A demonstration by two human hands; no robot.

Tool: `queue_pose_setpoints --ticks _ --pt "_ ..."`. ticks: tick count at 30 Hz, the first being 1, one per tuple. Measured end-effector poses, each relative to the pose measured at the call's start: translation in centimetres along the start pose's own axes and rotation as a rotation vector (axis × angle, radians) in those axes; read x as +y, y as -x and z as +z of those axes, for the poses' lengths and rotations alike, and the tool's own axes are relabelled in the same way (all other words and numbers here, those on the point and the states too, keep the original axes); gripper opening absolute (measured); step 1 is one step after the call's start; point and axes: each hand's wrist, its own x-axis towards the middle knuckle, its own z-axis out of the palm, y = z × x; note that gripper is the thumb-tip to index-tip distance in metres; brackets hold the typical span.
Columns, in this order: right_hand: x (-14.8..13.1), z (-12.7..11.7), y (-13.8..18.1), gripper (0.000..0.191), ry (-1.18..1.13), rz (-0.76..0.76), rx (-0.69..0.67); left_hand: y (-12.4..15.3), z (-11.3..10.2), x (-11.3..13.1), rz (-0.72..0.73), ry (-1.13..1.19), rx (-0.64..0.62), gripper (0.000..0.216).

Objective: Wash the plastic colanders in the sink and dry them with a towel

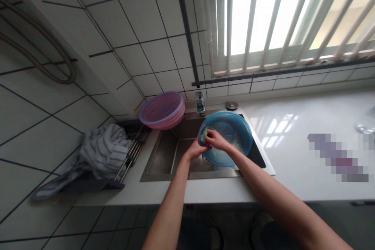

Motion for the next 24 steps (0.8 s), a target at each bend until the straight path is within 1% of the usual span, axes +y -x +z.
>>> queue_pose_setpoints --ticks 1,2,3,4,6,8,10,11,12,13,15,17,20,22,23,24 --pt "0.1 0.5 0.2 0.015 0.054 -0.01 -0.076 0.0 -0.1 -0.2 -0.017 -0.006 -0.005 0.089" --pt "0.2 0.7 0.3 0.014 0.088 -0.01 -0.115 0.0 -0.3 -0.4 -0.02 -0.01 -0.01 0.088" --pt "0.2 0.9 0.3 0.014 0.095 -0.003 -0.115 -0.1 -0.3 -0.5 -0.01 -0.01 -0.013 0.09" --pt "0.3 0.8 0.1 0.015 0.076 0.006 -0.079 -0.2 -0.3 -0.5 0.006 -0.006 -0.015 0.093" --pt "0.3 0.2 -0.3 0.019 -0.011 0.016 0.082 -0.3 -0.1 -0.5 0.043 0.007 -0.01 0.101" --pt "0.4 -0.7 -0.9 0.024 -0.101 0.024 0.303 -0.3 0.2 -0.3 0.057 0.027 -0.019 0.106" --pt "0.6 -1.7 -1.2 0.027 -0.116 0.046 0.497 -0.3 0.5 0.1 0.053 0.047 -0.035 0.111" --pt "0.7 -2.0 -1.3 0.027 -0.09 0.063 0.556 -0.2 0.6 0.2 0.05 0.053 -0.046 0.113" --pt "0.9 -2.3 -1.3 0.026 -0.053 0.084 0.585 -0.2 0.7 0.3 0.048 0.055 -0.056 0.114" --pt "1.2 -2.4 -1.3 0.024 -0.015 0.106 0.585 -0.1 0.7 0.4 0.051 0.053 -0.061 0.115" --pt "1.7 -2.1 -1.1 0.019 0.059 0.137 0.515 0.0 0.6 0.4 0.065 0.04 -0.063 0.115" --pt "2.0 -1.5 -0.7 0.014 0.136 0.126 0.385 0.0 0.4 0.1 0.071 0.023 -0.063 0.114" --pt "2.0 -0.4 -0.3 0.007 0.257 0.047 0.163 -0.2 0.1 -0.4 0.063 -0.004 -0.067 0.118" --pt "1.6 -0.1 -0.3 0.007 0.236 0.004 0.055 -0.4 -0.1 -0.7 0.07 -0.013 -0.058 0.122" --pt "1.4 -0.2 -0.4 0.01 0.184 -0.008 0.04 -0.5 -0.2 -0.7 0.079 -0.014 -0.047 0.124" --pt "1.3 -0.5 -0.5 0.013 0.116 -0.012 0.066 -0.5 -0.2 -0.7 0.086 -0.014 -0.033 0.124"
